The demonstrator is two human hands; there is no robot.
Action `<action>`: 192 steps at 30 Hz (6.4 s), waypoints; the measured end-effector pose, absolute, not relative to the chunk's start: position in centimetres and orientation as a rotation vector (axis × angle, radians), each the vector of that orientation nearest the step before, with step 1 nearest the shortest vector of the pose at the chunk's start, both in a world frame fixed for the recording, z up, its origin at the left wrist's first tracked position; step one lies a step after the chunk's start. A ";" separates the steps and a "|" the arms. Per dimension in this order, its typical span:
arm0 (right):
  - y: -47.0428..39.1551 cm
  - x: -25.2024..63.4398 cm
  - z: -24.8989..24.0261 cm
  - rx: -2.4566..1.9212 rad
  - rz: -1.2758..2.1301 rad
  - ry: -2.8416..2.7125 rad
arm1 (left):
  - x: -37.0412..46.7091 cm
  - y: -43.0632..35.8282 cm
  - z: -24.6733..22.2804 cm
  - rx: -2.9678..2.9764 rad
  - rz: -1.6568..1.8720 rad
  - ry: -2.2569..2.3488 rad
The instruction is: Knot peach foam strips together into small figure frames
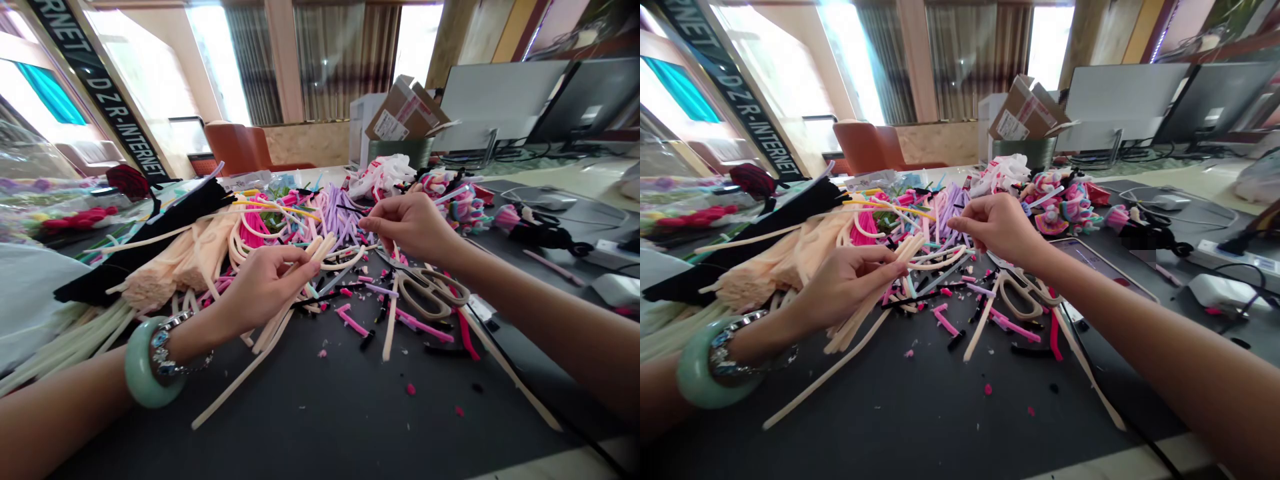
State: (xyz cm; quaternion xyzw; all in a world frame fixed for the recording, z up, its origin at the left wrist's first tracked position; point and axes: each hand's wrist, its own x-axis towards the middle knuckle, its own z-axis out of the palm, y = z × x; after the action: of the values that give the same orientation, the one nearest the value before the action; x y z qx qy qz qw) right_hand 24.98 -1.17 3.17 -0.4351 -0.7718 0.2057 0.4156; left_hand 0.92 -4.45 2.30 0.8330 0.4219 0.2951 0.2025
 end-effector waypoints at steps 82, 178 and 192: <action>-4.9 21.4 2.9 -0.748 1.144 -1.678 | 1.8 -5.2 1.9 1.301 1.077 0.734; -6.6 20.2 1.6 -0.909 0.696 -1.831 | 0.6 -4.4 -0.1 1.880 1.235 0.410; -7.1 19.9 2.1 -1.015 0.382 -1.923 | 2.1 -5.6 0.5 1.811 1.416 0.693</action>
State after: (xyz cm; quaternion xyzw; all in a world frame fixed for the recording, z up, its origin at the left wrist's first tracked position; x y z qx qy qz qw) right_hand 19.88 -7.09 2.08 -0.4105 -0.7778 0.1545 0.4501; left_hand 2.12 -5.63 0.45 0.7031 0.2692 0.5499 0.3618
